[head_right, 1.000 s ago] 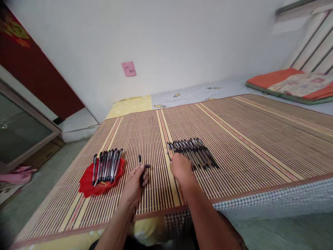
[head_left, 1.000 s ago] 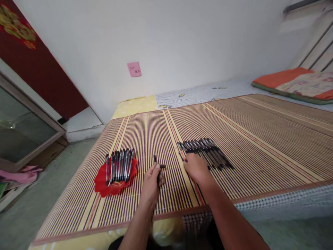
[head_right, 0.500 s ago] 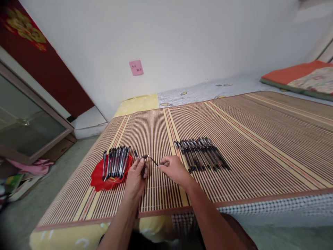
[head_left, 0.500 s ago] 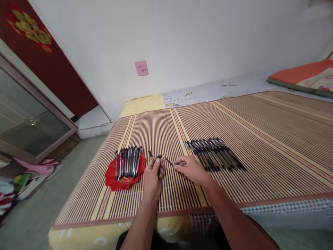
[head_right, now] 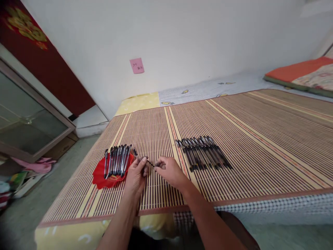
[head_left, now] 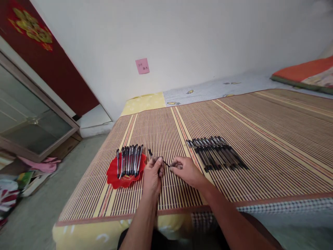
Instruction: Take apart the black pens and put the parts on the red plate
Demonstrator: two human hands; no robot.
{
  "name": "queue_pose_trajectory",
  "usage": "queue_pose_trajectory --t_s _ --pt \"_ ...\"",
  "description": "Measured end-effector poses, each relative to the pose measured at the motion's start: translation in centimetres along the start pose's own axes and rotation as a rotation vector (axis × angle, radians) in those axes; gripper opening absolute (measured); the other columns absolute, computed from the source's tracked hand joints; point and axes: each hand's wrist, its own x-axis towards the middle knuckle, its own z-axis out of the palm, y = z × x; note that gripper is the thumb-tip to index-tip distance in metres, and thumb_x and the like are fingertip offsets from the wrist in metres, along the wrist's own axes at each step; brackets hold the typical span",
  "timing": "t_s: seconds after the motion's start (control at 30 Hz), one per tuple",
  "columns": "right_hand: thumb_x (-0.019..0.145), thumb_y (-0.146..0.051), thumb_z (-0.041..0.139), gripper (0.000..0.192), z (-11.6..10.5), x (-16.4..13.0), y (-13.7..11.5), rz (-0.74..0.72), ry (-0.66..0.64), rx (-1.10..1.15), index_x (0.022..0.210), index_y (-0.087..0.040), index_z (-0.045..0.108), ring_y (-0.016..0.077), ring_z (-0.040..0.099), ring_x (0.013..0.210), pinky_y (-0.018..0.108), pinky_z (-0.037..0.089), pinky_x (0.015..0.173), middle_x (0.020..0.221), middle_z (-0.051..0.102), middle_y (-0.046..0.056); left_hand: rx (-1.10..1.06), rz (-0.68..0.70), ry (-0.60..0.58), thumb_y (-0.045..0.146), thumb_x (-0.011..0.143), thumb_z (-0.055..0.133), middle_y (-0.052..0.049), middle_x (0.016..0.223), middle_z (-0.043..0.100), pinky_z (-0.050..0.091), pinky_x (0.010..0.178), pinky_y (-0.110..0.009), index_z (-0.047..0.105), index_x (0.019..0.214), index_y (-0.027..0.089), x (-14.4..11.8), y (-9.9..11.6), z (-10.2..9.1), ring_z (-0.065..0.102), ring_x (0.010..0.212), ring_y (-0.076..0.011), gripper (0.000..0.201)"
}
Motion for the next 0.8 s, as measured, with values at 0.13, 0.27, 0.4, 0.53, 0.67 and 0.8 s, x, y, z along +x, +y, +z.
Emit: queue_pose_trajectory --t_s 0.13,0.27,0.4,0.53,0.67,0.8 --pt "0.075 -0.028 0.068 0.015 0.3 0.1 0.6 0.098 -0.061 0.248 0.086 -0.018 0.062 0.0128 0.055 0.059 0.025 0.045 0.054 0.065 0.056 -0.003 -0.029 -0.033 -0.096 0.032 0.07 0.086 0.006 0.059 0.05 0.026 0.043 -0.015 0.069 0.088 0.012 -0.2 0.4 0.1 0.038 0.048 -0.0034 0.032" --pt "0.07 -0.029 0.072 0.022 0.5 0.3 1.0 0.123 -0.073 0.369 0.086 -0.019 0.06 0.0114 0.057 0.054 0.024 0.048 0.05 0.064 0.058 -0.004 -0.03 -0.067 -0.142 0.03 0.069 0.088 0.004 0.065 0.053 0.028 0.044 -0.015 0.073 0.093 0.011 -0.6 0.6 0.3 0.038 0.05 -0.0027 0.034" --pt "0.067 -0.03 0.077 0.027 0.8 0.4 1.3 0.125 -0.046 0.424 0.081 -0.02 0.055 0.0118 0.061 0.053 0.025 0.052 0.051 0.062 0.06 -0.005 -0.004 -0.098 -0.161 0.032 0.068 0.089 0.003 0.068 0.056 0.028 0.044 -0.015 0.073 0.088 0.012 -0.6 0.2 0.2 0.038 0.049 -0.0021 0.032" --pt "0.066 -0.033 0.079 0.032 1.1 0.5 1.7 0.126 -0.013 0.476 0.079 -0.021 0.053 0.0121 0.062 0.051 0.025 0.053 0.049 0.062 0.062 -0.005 0.026 -0.119 -0.159 0.031 0.065 0.09 0.001 0.073 0.063 0.03 0.045 -0.015 0.074 0.087 0.012 -0.6 -0.1 0.2 0.042 0.05 -0.0025 0.033" --pt "0.067 -0.033 0.08 0.034 1.3 0.7 1.8 0.108 0.024 0.505 0.078 -0.021 0.051 0.0123 0.064 0.053 0.026 0.054 0.051 0.065 0.063 -0.005 0.09 -0.09 -0.163 0.03 0.064 0.089 -0.001 0.075 0.066 0.039 0.051 -0.017 0.076 0.088 0.013 -0.7 0.0 0.4 0.049 0.056 -0.0063 0.032" --pt "0.066 -0.03 0.08 0.03 0.7 0.8 1.3 0.098 0.049 0.496 0.082 -0.02 0.057 0.0136 0.065 0.059 0.028 0.057 0.059 0.068 0.065 -0.004 0.211 0.017 -0.154 0.032 0.069 0.084 -0.002 0.08 0.068 0.047 0.069 -0.023 0.076 0.087 0.015 -0.8 0.0 0.3 0.059 0.071 -0.0128 0.025"
